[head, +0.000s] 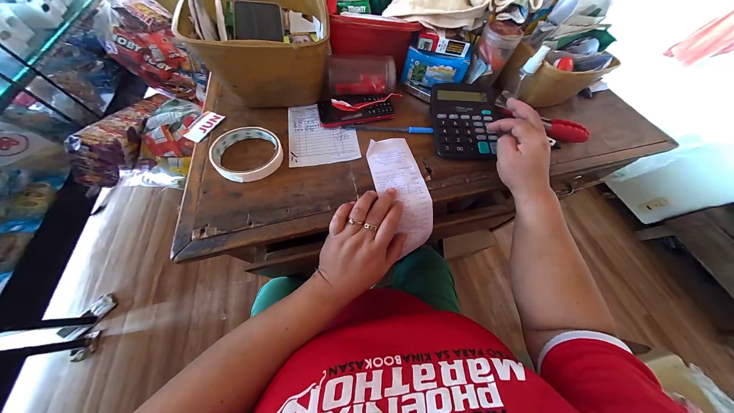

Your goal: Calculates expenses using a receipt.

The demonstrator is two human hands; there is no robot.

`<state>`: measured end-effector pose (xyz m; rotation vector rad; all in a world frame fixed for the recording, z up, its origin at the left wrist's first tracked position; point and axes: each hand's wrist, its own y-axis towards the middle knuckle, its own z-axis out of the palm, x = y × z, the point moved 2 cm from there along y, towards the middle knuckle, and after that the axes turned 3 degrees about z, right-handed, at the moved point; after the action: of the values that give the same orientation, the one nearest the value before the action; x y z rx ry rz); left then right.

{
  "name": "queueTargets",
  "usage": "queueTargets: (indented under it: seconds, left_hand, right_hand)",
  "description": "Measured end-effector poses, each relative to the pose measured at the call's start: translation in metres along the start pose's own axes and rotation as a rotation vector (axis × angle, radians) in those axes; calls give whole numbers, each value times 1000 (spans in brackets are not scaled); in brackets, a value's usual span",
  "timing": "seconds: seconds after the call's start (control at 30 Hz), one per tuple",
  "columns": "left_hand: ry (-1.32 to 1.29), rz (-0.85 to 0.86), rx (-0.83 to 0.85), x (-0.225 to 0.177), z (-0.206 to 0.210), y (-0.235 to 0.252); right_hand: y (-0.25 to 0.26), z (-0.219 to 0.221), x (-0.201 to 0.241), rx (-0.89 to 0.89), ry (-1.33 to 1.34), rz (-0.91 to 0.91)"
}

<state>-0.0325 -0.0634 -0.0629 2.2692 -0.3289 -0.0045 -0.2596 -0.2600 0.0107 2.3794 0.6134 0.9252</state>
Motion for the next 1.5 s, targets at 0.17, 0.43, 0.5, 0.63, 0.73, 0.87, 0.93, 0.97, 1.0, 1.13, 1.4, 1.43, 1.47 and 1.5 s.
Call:
queueTargets:
  seconds: [0.17,0.43,0.5,0.63,0.73,0.87,0.93,0.97,1.0,1.13,1.4,1.43,1.47,1.5]
  left_hand:
    - [2,-2,-7,0,0,0]
    - [2,-5,-9,0,0,0]
    - [0,-6,-11,0,0,0]
    - [8,-5,-14,0,0,0]
    - [10,-3,-14,0,0,0]
    - [4,-4,-14,0,0,0]
    - [5,0,-15,0,1,0]
    - [7,1,-15,0,1,0]
    - [7,2,-15,0,1,0]
    - [11,8,-16,1,1,0]
    - [14,6,-22,1,1,1]
    - [15,5,-23,1,1,1]
    - [13,6,-23,1,1,1]
    - [11,6,-20,1,1,1]
  right_hand:
    - [5,-1,-2,14,-55,97]
    - [5,7,1,115,-180,71]
    - [7,8,4,147,-232,84]
    - [6,9,4,103,-225,18]
    - [0,10,5,64,-154,-165]
    - [-5,15,11,111,-134,-303]
    - [-4,16,13,151,-152,-293]
    - [-3,16,15,162,-153,-284]
    - [-2,17,17,164,-148,-275]
    - [1,20,17,137,-169,-228]
    - [4,23,20,240,-293,-170]
    - [3,22,19,221,-269,-169]
    - [3,20,17,181,-232,-166]
    - [3,17,14,124,-192,-163]
